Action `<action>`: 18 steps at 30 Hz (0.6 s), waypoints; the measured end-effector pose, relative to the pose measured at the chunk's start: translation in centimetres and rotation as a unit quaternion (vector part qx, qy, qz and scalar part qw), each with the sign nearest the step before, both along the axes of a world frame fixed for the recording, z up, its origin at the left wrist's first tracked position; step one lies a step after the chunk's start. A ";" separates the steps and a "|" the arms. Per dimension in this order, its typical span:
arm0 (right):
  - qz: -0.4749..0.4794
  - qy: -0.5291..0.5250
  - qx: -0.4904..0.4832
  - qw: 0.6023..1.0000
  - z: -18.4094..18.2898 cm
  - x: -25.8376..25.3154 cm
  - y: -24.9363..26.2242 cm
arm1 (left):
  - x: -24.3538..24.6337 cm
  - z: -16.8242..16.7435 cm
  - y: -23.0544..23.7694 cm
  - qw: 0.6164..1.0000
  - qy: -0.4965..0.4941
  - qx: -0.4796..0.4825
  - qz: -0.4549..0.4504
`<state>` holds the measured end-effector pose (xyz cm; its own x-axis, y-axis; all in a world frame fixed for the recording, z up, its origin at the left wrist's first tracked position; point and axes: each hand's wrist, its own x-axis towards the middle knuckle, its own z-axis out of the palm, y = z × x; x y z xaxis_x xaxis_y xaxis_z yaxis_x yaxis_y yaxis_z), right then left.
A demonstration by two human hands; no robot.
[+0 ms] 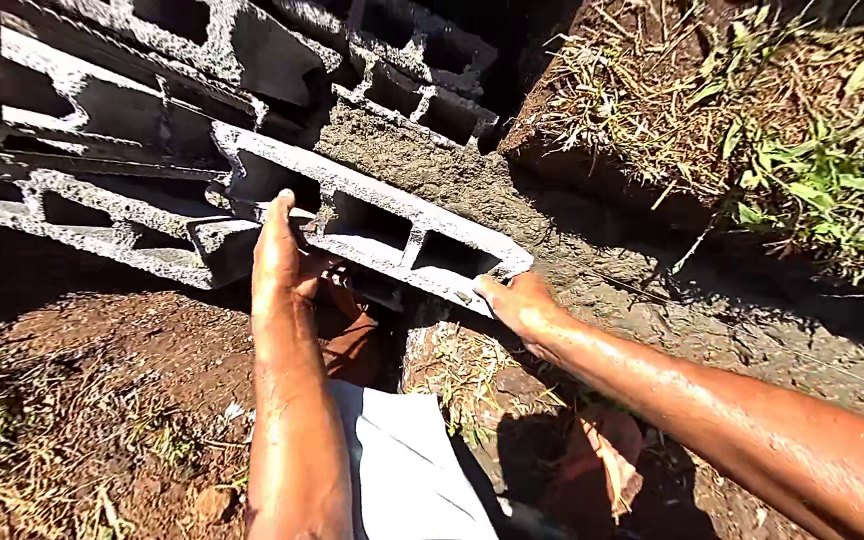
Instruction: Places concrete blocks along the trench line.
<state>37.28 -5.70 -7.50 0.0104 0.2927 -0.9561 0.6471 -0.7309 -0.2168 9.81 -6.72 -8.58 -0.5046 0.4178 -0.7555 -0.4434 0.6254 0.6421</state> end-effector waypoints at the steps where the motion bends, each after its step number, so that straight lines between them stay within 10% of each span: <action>1: -0.004 -0.001 0.002 1.000 0.0 -0.1 0.0 | -0.2 -0.1 0.1 1.000 0.012 -0.010 0.002; 18: -0.019 -0.043 -0.030 0.998 3.4 -1.9 0.2 | -1.0 0.2 -0.5 0.997 0.073 -0.013 -0.010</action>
